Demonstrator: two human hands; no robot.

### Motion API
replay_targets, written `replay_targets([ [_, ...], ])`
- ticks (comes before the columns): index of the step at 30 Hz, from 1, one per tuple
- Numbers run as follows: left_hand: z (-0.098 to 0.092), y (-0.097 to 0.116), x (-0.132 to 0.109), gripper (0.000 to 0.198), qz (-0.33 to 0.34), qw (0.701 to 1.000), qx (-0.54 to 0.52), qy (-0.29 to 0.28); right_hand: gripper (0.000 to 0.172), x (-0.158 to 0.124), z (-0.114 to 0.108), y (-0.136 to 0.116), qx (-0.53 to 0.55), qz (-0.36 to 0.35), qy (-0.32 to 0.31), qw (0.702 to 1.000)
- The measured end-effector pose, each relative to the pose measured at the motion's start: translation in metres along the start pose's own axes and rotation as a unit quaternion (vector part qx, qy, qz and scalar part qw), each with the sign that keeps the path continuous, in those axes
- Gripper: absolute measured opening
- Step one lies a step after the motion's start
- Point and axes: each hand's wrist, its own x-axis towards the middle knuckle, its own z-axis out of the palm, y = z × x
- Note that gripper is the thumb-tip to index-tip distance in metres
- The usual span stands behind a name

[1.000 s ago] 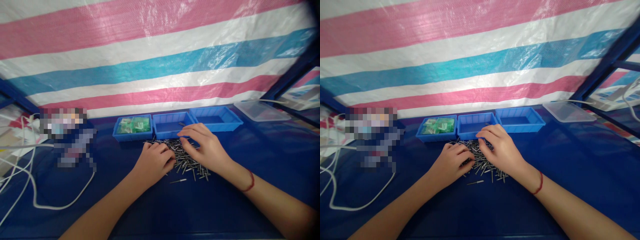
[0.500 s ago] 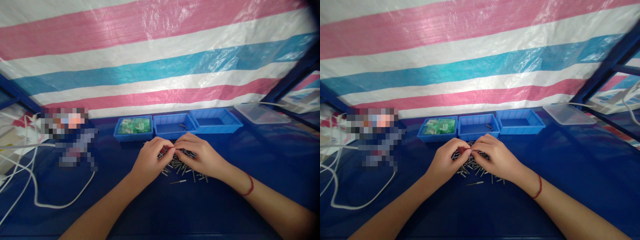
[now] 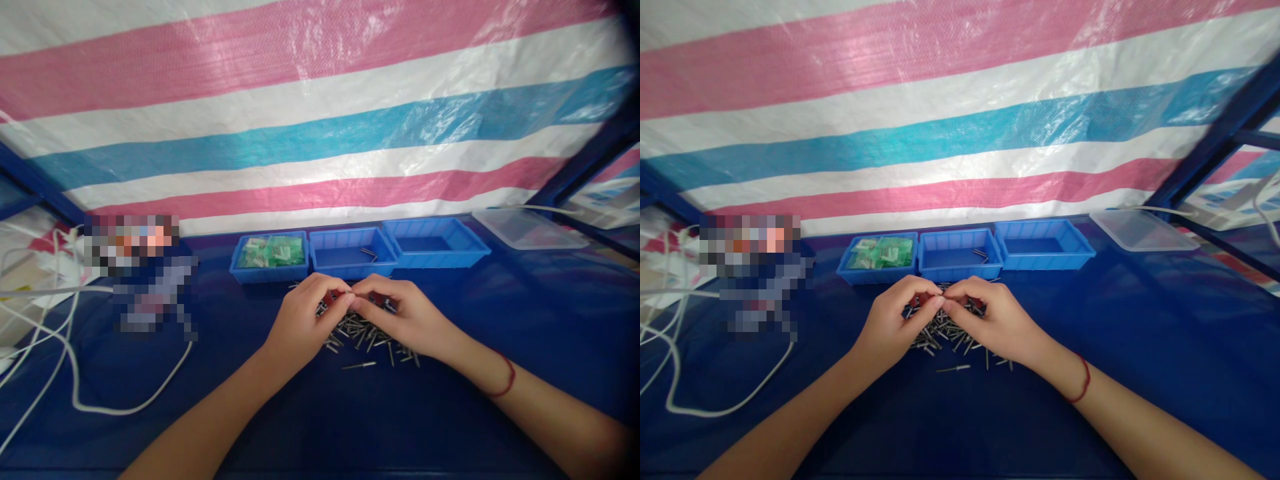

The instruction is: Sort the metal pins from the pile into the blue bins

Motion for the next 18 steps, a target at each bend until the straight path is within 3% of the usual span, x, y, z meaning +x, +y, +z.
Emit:
replay_targets([
  [7,-0.002,-0.0025,0.0019,0.01,0.019,1.0,0.002,-0.01,0.014,0.0015,-0.0016,0.0026,0.031,0.03,0.018,0.999],
  [18,0.0025,-0.0056,-0.0016,0.014,0.003,0.997,0.03,-0.073,0.017,0.0026,-0.0035,0.007,-0.01,-0.007,0.086,0.996],
])
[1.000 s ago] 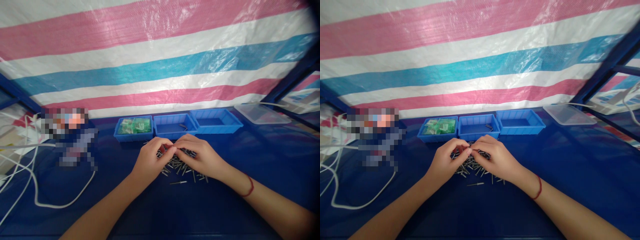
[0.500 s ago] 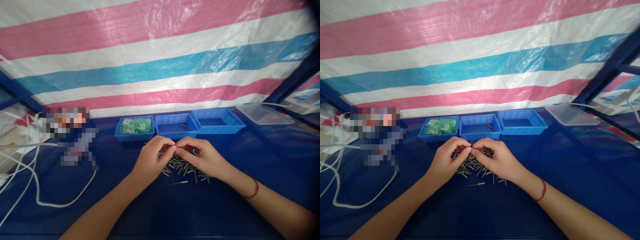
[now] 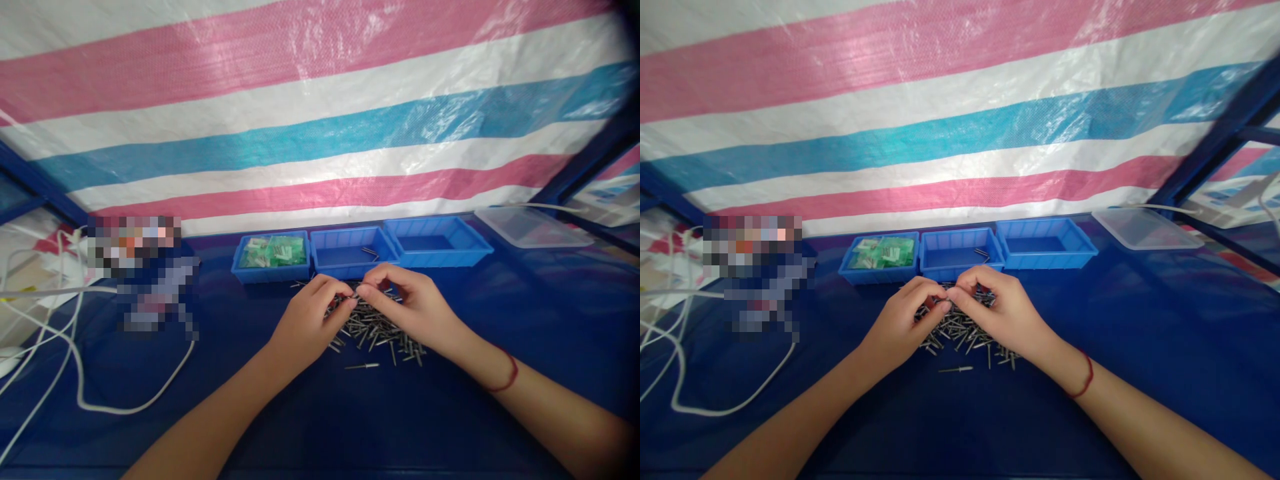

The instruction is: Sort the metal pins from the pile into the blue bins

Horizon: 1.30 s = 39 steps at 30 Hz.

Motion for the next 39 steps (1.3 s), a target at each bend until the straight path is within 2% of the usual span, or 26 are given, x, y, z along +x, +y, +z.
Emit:
replay_targets([
  [4,0.0,-0.004,0.0,0.02,-0.005,0.999,0.038,-0.017,0.012,0.014,-0.006,0.014,-0.071,-0.026,0.098,0.992],
  [6,-0.001,-0.006,0.001,0.022,0.004,0.998,0.052,-0.021,0.011,0.023,-0.013,0.025,-0.128,-0.051,0.122,0.983],
  [9,-0.001,-0.006,0.001,0.022,0.025,0.996,0.08,-0.035,0.014,0.031,-0.021,0.041,-0.229,-0.08,0.104,0.965],
  [12,0.0,-0.004,0.0,0.021,0.033,0.991,0.119,-0.056,0.02,0.033,-0.026,0.047,-0.297,-0.074,0.082,0.948],
  [16,0.001,-0.002,-0.001,0.019,0.031,0.985,0.149,-0.077,0.021,0.027,-0.027,0.039,-0.307,-0.077,0.082,0.945],
  [20,0.003,-0.004,-0.001,0.02,0.031,0.982,0.167,-0.083,0.014,0.022,-0.026,0.026,-0.274,-0.104,0.078,0.953],
  [22,0.004,-0.006,-0.001,0.021,0.036,0.979,0.179,-0.085,0.011,0.019,-0.026,0.022,-0.251,-0.121,0.049,0.959],
  [24,0.005,-0.008,-0.001,0.02,0.041,0.977,0.19,-0.087,0.01,0.017,-0.025,0.019,-0.245,-0.127,-0.008,0.961],
  [27,0.007,-0.009,0.0,0.019,0.043,0.976,0.195,-0.091,0.007,0.014,-0.023,0.016,-0.282,-0.101,-0.1,0.949],
  [29,0.008,-0.01,0.0,0.019,0.041,0.976,0.195,-0.093,0.008,0.011,-0.021,0.014,-0.312,-0.079,-0.141,0.936],
  [33,0.008,-0.009,-0.001,0.019,0.043,0.976,0.192,-0.093,0.015,0.008,-0.018,0.012,-0.341,-0.037,-0.174,0.923],
  [39,0.008,-0.009,-0.001,0.018,0.039,0.977,0.189,-0.092,0.012,0.009,-0.015,0.015,-0.309,0.027,-0.189,0.932],
])
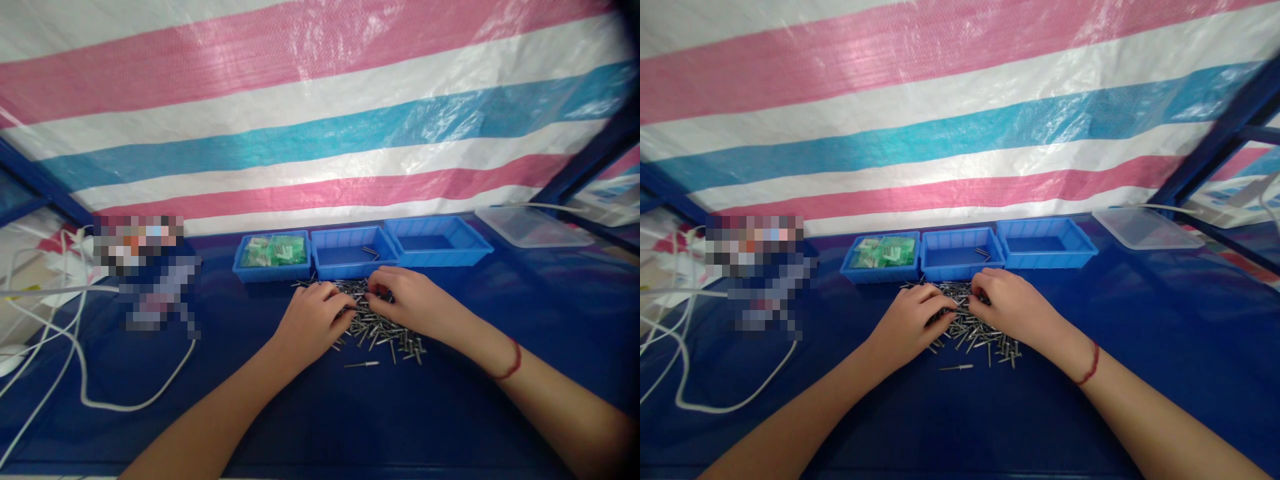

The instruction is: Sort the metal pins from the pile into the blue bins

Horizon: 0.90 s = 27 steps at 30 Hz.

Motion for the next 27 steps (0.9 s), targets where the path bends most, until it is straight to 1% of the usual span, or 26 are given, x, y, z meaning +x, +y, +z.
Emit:
replay_targets([
  [4,-0.0006,0.0005,-0.0003,0.018,0.001,1.0,-0.008,0.002,0.013,0.001,0.0032,0.0032,0.01,0.001,-0.004,1.0],
  [10,-0.0013,0.0009,-0.0011,0.02,0.004,1.0,-0.014,0.004,0.016,-0.0015,0.0037,0.0027,-0.035,-0.044,0.031,0.998],
  [16,-0.0009,0.0004,-0.0017,0.019,-0.001,1.0,-0.011,0.0,0.019,-0.0041,0.0003,-0.0021,-0.062,-0.02,0.0,0.998],
  [21,-0.0017,0.0006,-0.0012,0.019,0.0,1.0,-0.008,-0.002,0.017,-0.0036,0.0009,-0.0011,-0.05,-0.022,-0.003,0.998],
  [24,-0.0027,0.0013,-0.0003,0.019,-0.002,1.0,-0.01,-0.006,0.017,-0.0028,0.0003,-0.001,-0.035,-0.042,0.01,0.998],
  [27,-0.003,0.0023,0.0002,0.02,-0.012,1.0,-0.021,0.002,0.013,-0.0034,-0.0035,-0.0039,-0.013,-0.065,0.046,0.997],
])
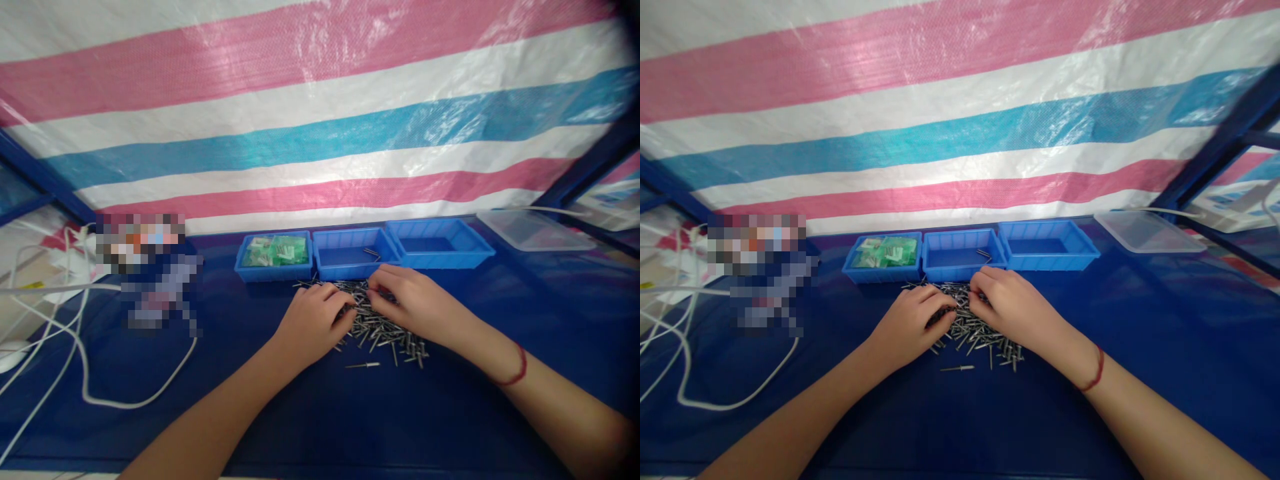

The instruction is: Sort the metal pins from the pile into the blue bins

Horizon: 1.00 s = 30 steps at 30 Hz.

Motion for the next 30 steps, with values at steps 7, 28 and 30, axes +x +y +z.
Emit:
replay_targets([
  [7,0.0,-0.001,0.0,0.027,-0.012,0.998,-0.058,0.032,0.005,-0.004,-0.009,-0.012,0.055,-0.058,0.064,0.995],
  [28,0.001,0.002,0.002,0.019,-0.024,0.988,-0.15,0.041,0.011,-0.005,0.001,-0.027,0.263,0.007,0.084,0.961],
  [30,0.001,0.002,0.002,0.02,-0.024,0.987,-0.153,0.04,0.012,-0.006,0.001,-0.027,0.266,-0.004,0.084,0.96],
])
